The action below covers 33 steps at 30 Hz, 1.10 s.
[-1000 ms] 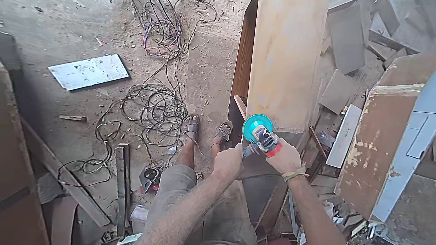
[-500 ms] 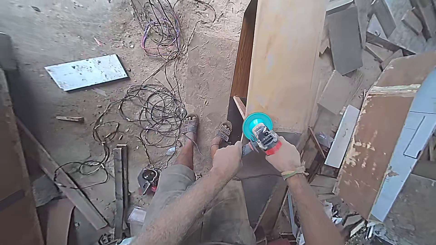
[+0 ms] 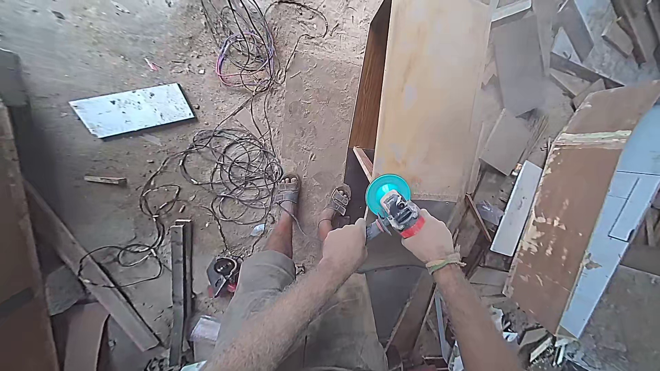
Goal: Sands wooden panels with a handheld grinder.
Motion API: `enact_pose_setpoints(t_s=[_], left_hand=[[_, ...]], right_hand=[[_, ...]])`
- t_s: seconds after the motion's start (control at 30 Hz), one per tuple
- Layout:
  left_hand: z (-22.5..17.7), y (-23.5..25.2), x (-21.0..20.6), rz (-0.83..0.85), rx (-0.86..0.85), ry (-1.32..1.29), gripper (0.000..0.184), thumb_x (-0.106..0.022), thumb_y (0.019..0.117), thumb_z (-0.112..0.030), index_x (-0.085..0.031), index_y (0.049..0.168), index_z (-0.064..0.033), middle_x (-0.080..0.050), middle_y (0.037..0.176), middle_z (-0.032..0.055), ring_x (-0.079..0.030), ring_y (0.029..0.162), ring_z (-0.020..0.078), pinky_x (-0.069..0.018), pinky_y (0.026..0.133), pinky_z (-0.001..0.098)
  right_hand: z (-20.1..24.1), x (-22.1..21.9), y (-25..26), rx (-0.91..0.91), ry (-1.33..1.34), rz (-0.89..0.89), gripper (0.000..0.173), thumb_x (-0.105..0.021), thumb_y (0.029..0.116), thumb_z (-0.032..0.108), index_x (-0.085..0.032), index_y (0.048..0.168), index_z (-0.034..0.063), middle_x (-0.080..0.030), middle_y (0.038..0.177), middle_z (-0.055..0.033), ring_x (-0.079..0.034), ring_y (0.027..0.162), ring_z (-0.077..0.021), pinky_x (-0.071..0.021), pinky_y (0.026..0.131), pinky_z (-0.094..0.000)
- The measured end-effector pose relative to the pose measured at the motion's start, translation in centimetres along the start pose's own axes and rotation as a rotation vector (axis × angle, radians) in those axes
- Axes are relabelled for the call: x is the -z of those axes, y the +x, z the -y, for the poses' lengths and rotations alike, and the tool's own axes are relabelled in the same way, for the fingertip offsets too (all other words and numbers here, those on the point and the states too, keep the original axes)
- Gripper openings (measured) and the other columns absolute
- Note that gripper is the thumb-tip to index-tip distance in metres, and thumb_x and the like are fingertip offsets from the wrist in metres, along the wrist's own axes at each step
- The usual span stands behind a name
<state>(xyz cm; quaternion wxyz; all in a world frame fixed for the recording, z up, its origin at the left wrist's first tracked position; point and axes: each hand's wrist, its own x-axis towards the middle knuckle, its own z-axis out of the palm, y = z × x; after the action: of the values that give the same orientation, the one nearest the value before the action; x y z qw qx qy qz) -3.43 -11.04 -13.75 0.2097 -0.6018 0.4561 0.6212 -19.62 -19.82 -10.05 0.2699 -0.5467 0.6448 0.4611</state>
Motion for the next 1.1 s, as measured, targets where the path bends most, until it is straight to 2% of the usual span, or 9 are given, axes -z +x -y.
enact_pose_setpoints(t_s=[0.2, 0.3, 0.47, 0.77, 0.87, 0.97, 1.1], left_hand=[[-3.2, 1.3, -1.1, 0.059, -0.136, 0.032, 0.035, -0.066, 0.0894, -0.018, -0.058, 0.123, -0.0129, -0.072, 0.105, 0.016, -0.072, 0.098, 0.0397, -0.0577, 0.074, 0.0601], [-2.5, 1.4, -0.3, 0.015, -0.121, 0.045, 0.035, -0.066, 0.09, -0.019, -0.058, 0.123, -0.0128, -0.072, 0.106, 0.016, -0.072, 0.098, 0.0397, -0.0576, 0.075, 0.0604], [0.0, 0.4, 1.5, -0.04, -0.01, 0.074, 0.038, -0.066, 0.0891, -0.026, -0.058, 0.124, -0.013, -0.072, 0.107, 0.015, -0.072, 0.099, 0.0377, -0.0572, 0.076, 0.0588], [-4.5, 2.0, 0.1, 0.015, -0.119, 0.036, 0.036, -0.066, 0.0903, -0.023, -0.058, 0.124, -0.0129, -0.072, 0.107, 0.015, -0.072, 0.099, 0.0377, -0.0574, 0.076, 0.0599], [-3.7, 1.5, -0.1, 0.004, -0.078, 0.037, 0.036, -0.065, 0.0919, -0.025, -0.058, 0.125, -0.0125, -0.073, 0.107, 0.0152, -0.073, 0.099, 0.0375, -0.0578, 0.078, 0.0592], [-1.7, 0.2, 0.6, -0.035, 0.032, 0.057, 0.039, -0.065, 0.0921, -0.028, -0.058, 0.127, -0.0128, -0.073, 0.108, 0.0151, -0.073, 0.101, 0.0373, -0.0575, 0.08, 0.0585], [-0.3, -1.1, 2.3, -0.037, 0.117, 0.103, 0.037, -0.066, 0.0938, -0.033, -0.06, 0.125, -0.013, -0.073, 0.107, 0.0148, -0.073, 0.099, 0.0363, -0.0576, 0.079, 0.058]], right_hand=[[-4.9, -2.4, 0.0, -0.136, 0.141, -0.06, 0.076, -0.092, 0.0633, 0.033, -0.064, 0.131, 0.011, -0.074, 0.117, -0.0148, -0.072, 0.11, -0.0334, -0.0574, 0.094, -0.0583], [-3.6, -1.5, 0.0, -0.127, 0.129, -0.061, 0.076, -0.091, 0.0647, 0.034, -0.063, 0.132, 0.011, -0.073, 0.118, -0.0154, -0.071, 0.111, -0.0337, -0.0573, 0.093, -0.0584], [0.0, 0.3, 0.0, -0.009, 0.072, -0.009, 0.073, -0.084, 0.0692, 0.037, -0.061, 0.133, 0.012, -0.073, 0.117, -0.0134, -0.072, 0.11, -0.032, -0.0586, 0.09, -0.057], [-4.6, 0.8, 0.9, -0.123, 0.093, -0.043, 0.076, -0.089, 0.0667, 0.034, -0.061, 0.134, 0.0109, -0.072, 0.121, -0.0159, -0.071, 0.112, -0.0345, -0.0574, 0.093, -0.0584], [-3.8, 0.7, 0.7, -0.1, 0.09, -0.004, 0.076, -0.088, 0.0683, 0.035, -0.06, 0.135, 0.011, -0.072, 0.12, -0.016, -0.071, 0.112, -0.0348, -0.0575, 0.092, -0.0584], [-1.3, 0.6, 0.6, 0.002, 0.08, 0.032, 0.074, -0.084, 0.0696, 0.037, -0.059, 0.135, 0.0126, -0.073, 0.117, -0.0143, -0.072, 0.109, -0.0334, -0.0588, 0.089, -0.0569], [0.7, 1.5, 0.2, 0.089, 0.074, 0.076, 0.067, -0.081, 0.0716, 0.039, -0.061, 0.13, 0.0118, -0.073, 0.116, -0.0126, -0.072, 0.109, -0.0307, -0.059, 0.088, -0.055]])
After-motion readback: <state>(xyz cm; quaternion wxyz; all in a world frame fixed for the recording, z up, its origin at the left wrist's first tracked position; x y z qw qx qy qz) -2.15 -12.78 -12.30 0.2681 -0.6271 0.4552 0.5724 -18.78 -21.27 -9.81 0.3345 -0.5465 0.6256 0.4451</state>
